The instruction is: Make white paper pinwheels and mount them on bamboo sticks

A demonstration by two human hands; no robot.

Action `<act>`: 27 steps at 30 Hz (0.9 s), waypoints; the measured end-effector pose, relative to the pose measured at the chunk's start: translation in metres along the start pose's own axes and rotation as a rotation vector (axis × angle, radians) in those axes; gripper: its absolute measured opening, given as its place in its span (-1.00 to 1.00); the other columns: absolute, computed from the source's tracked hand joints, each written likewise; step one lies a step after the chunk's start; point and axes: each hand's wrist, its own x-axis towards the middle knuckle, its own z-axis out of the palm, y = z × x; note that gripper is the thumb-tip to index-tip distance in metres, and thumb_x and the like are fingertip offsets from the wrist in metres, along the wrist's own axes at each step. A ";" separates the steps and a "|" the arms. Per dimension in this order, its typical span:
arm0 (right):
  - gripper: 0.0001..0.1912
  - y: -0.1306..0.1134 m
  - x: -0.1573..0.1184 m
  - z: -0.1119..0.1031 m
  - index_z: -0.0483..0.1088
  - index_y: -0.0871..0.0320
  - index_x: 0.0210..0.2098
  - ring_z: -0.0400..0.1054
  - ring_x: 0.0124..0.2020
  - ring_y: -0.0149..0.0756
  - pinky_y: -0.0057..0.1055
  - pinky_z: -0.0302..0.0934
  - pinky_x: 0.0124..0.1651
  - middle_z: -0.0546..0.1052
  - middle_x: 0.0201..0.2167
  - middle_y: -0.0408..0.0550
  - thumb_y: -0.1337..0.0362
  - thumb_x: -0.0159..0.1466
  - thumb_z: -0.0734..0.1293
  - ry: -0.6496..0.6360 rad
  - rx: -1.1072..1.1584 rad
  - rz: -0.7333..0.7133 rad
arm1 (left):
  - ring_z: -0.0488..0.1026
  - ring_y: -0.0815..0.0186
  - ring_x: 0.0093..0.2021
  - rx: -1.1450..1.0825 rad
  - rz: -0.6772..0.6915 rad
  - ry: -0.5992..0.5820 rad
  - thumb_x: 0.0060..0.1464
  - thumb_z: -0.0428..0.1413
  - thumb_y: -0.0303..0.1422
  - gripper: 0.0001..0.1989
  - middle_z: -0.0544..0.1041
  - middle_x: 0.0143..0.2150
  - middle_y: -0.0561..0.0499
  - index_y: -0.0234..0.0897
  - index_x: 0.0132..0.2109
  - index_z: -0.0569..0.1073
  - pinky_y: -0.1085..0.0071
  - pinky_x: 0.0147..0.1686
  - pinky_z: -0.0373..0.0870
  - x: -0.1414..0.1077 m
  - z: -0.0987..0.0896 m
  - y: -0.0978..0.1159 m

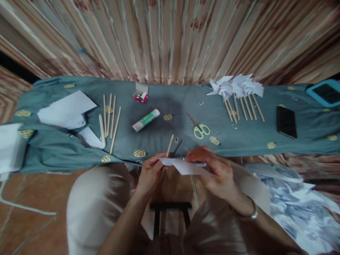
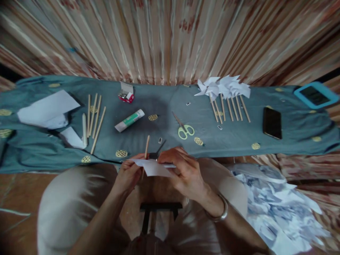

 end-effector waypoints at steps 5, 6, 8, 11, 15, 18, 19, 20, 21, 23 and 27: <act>-0.75 0.002 -0.003 -0.002 0.41 0.11 -0.14 0.48 -0.24 -0.26 -0.29 0.36 -0.18 0.59 -0.31 -0.03 0.54 0.26 0.28 -0.046 -0.066 -0.066 | 0.51 0.35 -0.36 -0.080 -0.100 0.001 -0.41 0.43 -0.34 -0.72 0.64 -0.36 -0.03 -0.27 -0.40 0.67 0.52 -0.35 0.41 0.004 0.005 -0.012; -0.75 0.002 -0.004 -0.002 0.41 0.11 -0.15 0.48 -0.24 -0.25 -0.29 0.36 -0.18 0.59 -0.30 -0.03 0.54 0.26 0.28 -0.053 -0.070 -0.068 | 0.51 0.35 -0.37 -0.094 -0.119 0.001 -0.42 0.44 -0.33 -0.70 0.65 -0.37 -0.05 -0.29 -0.40 0.67 0.53 -0.36 0.41 0.004 0.005 -0.013; -0.75 0.002 -0.004 -0.002 0.42 0.12 -0.15 0.49 -0.23 -0.25 -0.29 0.36 -0.16 0.59 -0.30 -0.03 0.55 0.26 0.28 -0.060 -0.063 -0.058 | 0.48 0.40 -0.47 -0.125 -0.164 0.003 -0.42 0.45 -0.32 -0.67 0.63 -0.43 -0.06 -0.33 -0.38 0.67 0.56 -0.45 0.37 0.003 0.005 -0.013; -0.76 0.000 -0.005 -0.002 0.43 0.11 -0.17 0.50 -0.23 -0.27 -0.31 0.38 -0.14 0.59 -0.31 -0.06 0.54 0.25 0.31 -0.050 0.013 0.003 | 0.41 0.47 -0.56 -0.200 -0.240 0.001 -0.42 0.46 -0.33 -0.67 0.60 -0.51 -0.03 -0.36 -0.39 0.65 0.60 -0.54 0.32 0.001 0.005 -0.010; -0.84 -0.003 -0.005 0.001 0.44 0.07 -0.24 0.51 -0.28 -0.32 -0.39 0.40 -0.20 0.58 -0.35 -0.13 0.45 0.24 0.38 -0.011 0.157 0.156 | 0.38 0.49 -0.59 -0.265 -0.317 -0.015 -0.45 0.47 -0.39 -0.67 0.55 -0.56 0.03 -0.39 -0.41 0.63 0.62 -0.57 0.31 -0.003 0.007 -0.014; -0.87 0.000 -0.007 0.004 0.45 0.05 -0.25 0.52 -0.29 -0.34 -0.41 0.41 -0.21 0.58 -0.34 -0.15 0.42 0.25 0.38 -0.012 0.197 0.230 | 0.39 0.48 -0.59 -0.268 -0.338 -0.040 -0.46 0.45 -0.44 -0.67 0.56 -0.52 0.02 -0.40 -0.40 0.61 0.59 -0.56 0.34 -0.007 0.006 -0.022; -0.87 0.003 -0.009 0.005 0.45 0.05 -0.25 0.52 -0.28 -0.34 -0.42 0.40 -0.20 0.58 -0.34 -0.15 0.42 0.25 0.37 -0.015 0.198 0.253 | 0.39 0.48 -0.58 -0.265 -0.338 -0.042 -0.46 0.44 -0.46 -0.68 0.56 -0.52 0.03 -0.39 -0.41 0.60 0.59 -0.54 0.35 -0.008 0.005 -0.025; -0.86 0.006 -0.010 0.007 0.45 0.05 -0.25 0.51 -0.28 -0.35 -0.43 0.40 -0.20 0.58 -0.33 -0.16 0.43 0.25 0.36 -0.019 0.191 0.279 | 0.40 0.48 -0.58 -0.261 -0.336 -0.040 -0.45 0.43 -0.47 -0.70 0.55 -0.53 0.03 -0.39 -0.43 0.59 0.59 -0.53 0.36 -0.009 0.004 -0.028; -0.85 0.010 -0.012 0.008 0.45 0.04 -0.24 0.51 -0.27 -0.35 -0.44 0.39 -0.20 0.58 -0.32 -0.16 0.44 0.25 0.35 -0.024 0.175 0.306 | 0.40 0.49 -0.57 -0.257 -0.338 -0.036 -0.44 0.43 -0.48 -0.72 0.55 -0.54 0.03 -0.40 -0.44 0.59 0.61 -0.52 0.36 -0.010 0.003 -0.030; -0.82 0.017 -0.016 0.010 0.45 0.05 -0.23 0.51 -0.26 -0.37 -0.47 0.37 -0.21 0.58 -0.31 -0.16 0.46 0.24 0.34 -0.035 0.129 0.358 | 0.41 0.50 -0.58 -0.256 -0.354 -0.019 -0.44 0.42 -0.48 -0.73 0.55 -0.55 0.02 -0.39 -0.46 0.58 0.63 -0.53 0.36 -0.010 0.001 -0.034; -0.82 0.027 -0.018 0.014 0.46 0.06 -0.25 0.51 -0.29 -0.39 -0.50 0.37 -0.23 0.59 -0.31 -0.15 0.47 0.21 0.36 -0.040 0.058 0.365 | 0.43 0.50 -0.58 -0.270 -0.424 0.036 -0.47 0.44 -0.48 -0.71 0.57 -0.54 0.03 -0.37 -0.45 0.60 0.66 -0.52 0.37 -0.011 -0.002 -0.041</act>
